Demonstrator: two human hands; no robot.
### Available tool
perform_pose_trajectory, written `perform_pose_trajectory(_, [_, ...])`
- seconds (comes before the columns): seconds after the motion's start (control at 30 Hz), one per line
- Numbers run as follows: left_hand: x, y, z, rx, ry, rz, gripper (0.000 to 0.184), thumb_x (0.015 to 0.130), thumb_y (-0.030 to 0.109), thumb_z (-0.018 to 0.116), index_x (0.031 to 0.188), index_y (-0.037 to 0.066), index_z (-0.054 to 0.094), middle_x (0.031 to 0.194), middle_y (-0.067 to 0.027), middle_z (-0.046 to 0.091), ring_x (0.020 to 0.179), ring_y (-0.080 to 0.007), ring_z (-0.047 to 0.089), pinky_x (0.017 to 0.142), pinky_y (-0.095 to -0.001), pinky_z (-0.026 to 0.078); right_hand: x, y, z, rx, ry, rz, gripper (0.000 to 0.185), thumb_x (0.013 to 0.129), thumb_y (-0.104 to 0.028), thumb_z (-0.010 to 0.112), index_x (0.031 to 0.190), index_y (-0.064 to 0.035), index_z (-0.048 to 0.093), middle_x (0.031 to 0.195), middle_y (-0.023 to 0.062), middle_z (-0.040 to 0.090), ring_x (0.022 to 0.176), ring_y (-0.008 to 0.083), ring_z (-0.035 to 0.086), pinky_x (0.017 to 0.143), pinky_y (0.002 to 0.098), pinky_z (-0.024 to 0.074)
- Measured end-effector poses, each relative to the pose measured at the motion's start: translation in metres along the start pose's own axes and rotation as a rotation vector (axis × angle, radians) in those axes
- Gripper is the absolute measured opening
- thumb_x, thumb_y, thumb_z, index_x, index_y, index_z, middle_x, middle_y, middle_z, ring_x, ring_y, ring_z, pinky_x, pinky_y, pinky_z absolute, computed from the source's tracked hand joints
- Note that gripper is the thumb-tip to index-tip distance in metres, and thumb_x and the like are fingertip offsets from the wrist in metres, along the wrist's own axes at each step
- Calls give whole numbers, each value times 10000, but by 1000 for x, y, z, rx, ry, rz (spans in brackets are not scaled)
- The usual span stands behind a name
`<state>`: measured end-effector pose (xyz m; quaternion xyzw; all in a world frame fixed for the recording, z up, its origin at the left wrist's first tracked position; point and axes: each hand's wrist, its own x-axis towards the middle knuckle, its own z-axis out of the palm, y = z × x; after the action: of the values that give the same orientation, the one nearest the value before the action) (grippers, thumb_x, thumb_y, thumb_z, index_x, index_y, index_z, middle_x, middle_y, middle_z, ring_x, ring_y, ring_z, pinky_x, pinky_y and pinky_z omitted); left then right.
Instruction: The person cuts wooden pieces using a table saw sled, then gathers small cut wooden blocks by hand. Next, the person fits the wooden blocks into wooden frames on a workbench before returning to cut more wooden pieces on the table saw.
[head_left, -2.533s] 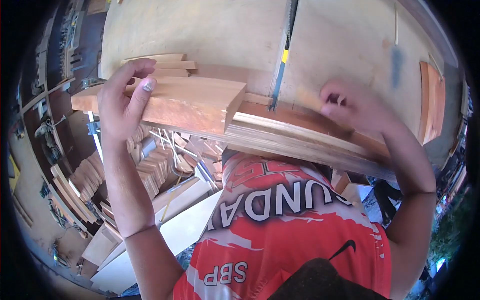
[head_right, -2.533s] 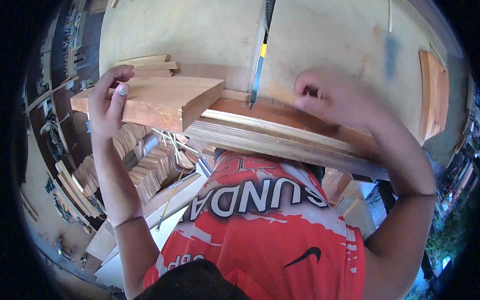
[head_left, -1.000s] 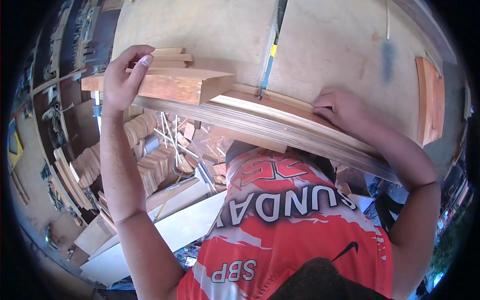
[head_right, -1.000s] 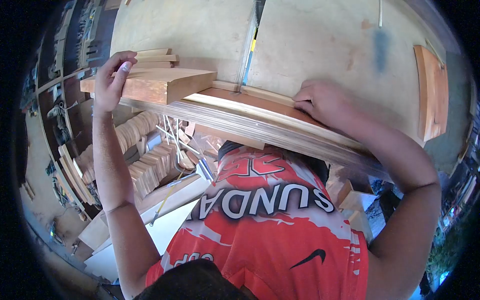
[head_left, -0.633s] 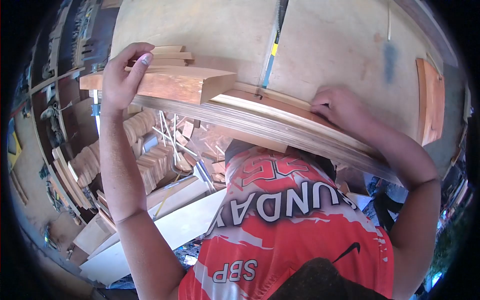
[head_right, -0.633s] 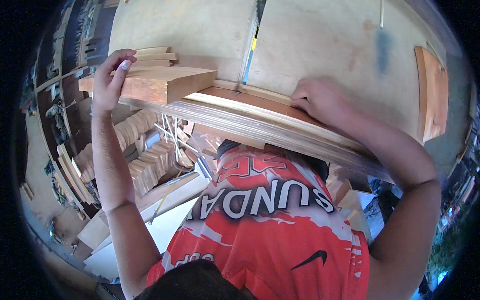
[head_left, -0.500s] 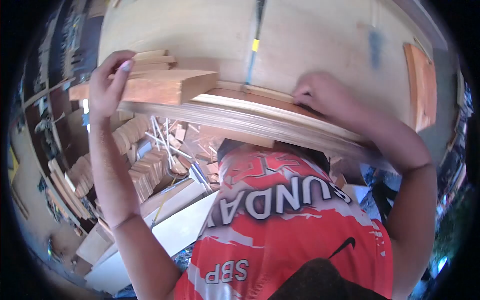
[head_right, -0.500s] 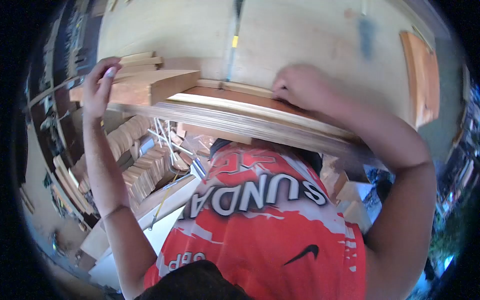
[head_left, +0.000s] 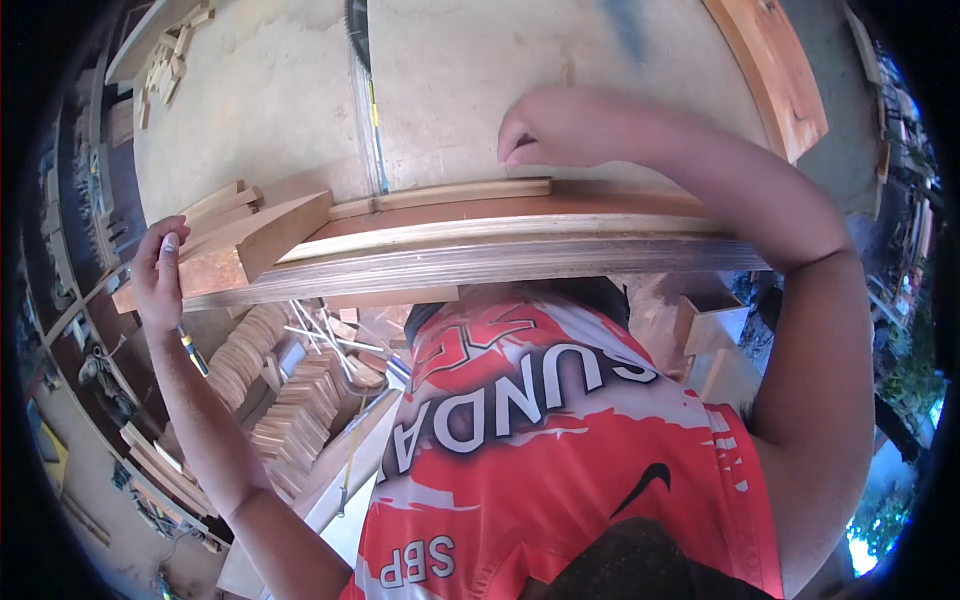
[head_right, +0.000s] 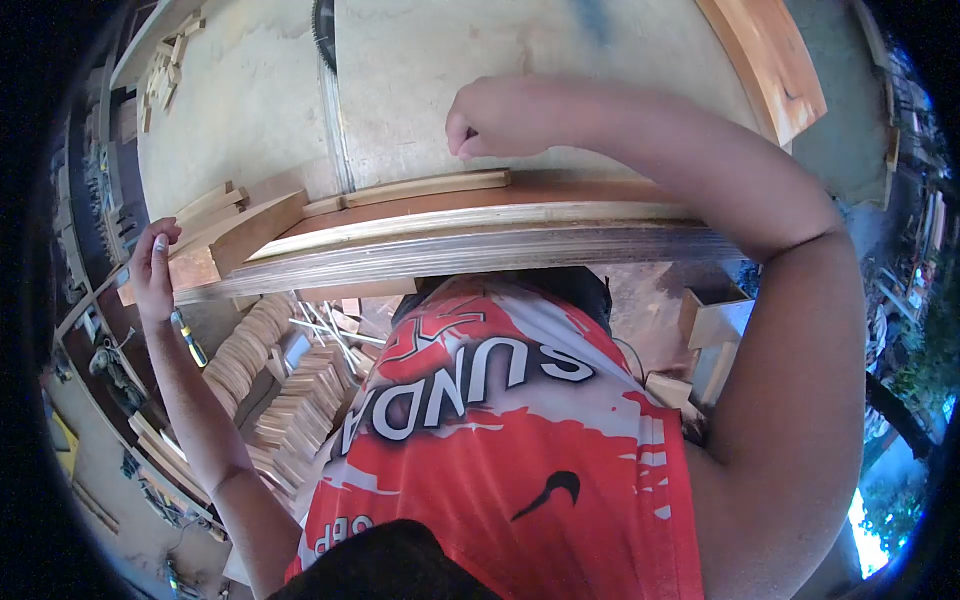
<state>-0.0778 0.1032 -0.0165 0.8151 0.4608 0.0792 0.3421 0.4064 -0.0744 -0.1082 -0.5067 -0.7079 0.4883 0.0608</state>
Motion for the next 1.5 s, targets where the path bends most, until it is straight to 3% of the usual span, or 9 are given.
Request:
perform_pose_trajectory(0.2, [-1,3,1,36,33,-27,246,1003,119,493,1120,-47,632,1002,-82,652,977,-151,593,902,-288,458,23,-6,13,-81,-4,-80,166,872,-182,668,935,-41,728,923,133,712,864,303,670,784,399,520])
perform_pose_trajectory(0.3, [0,2,3,-24,58,-14,239,992,119,519,1091,-61,640,1017,-97,671,958,-163,629,884,-296,478,32,-19,24,-64,-162,-38,163,858,-202,683,898,-51,731,892,133,706,841,311,668,769,411,518])
perform_pose_trajectory(0.63, [0,22,9,82,127,-43,262,936,206,602,1057,-16,667,784,-42,617,743,-99,544,719,-266,465,35,-28,40,-41,-12,65,132,821,-168,717,823,-36,723,844,145,686,799,316,658,734,418,507])
perform_pose_trajectory(0.73, [0,27,6,154,60,-88,264,992,161,516,1108,-46,631,938,-91,664,941,-138,606,853,-277,464,37,-26,41,-46,-19,68,126,821,-155,715,817,-30,720,838,150,680,799,317,653,735,417,504])
perform_pose_trajectory(1.27, [0,26,11,145,96,-89,233,982,152,558,1077,-44,641,937,-96,672,922,-151,620,849,-280,470,38,-34,38,-34,-29,176,140,811,-209,735,821,-69,732,801,143,690,756,305,658,691,415,503])
perform_pose_trajectory(1.33, [1,49,22,275,463,280,143,925,99,620,976,-25,669,875,-101,680,804,-190,638,756,-300,497,37,-36,36,-36,-41,174,143,818,-213,729,827,-70,733,798,143,693,743,306,658,686,414,504])
perform_pose_trajectory(1.4, [-12,111,55,234,579,338,104,929,55,589,873,3,660,877,-114,678,816,-240,650,764,-332,499,37,-35,33,-28,-33,183,146,825,-216,723,834,-71,734,795,142,696,731,307,658,680,413,504])
perform_pose_trajectory(1.47, [-19,172,96,246,278,628,173,915,192,634,955,34,692,912,-135,681,875,-282,653,774,-387,510,35,-36,34,-38,-55,158,151,813,-222,720,853,-77,737,817,148,703,758,309,671,700,420,511])
perform_pose_trajectory(1.5, [-19,188,129,202,171,597,273,870,297,688,988,51,698,962,-151,682,909,-319,654,803,-427,505,34,-35,36,-41,-50,156,151,813,-222,720,853,-77,737,817,148,703,758,309,671,700,420,511])
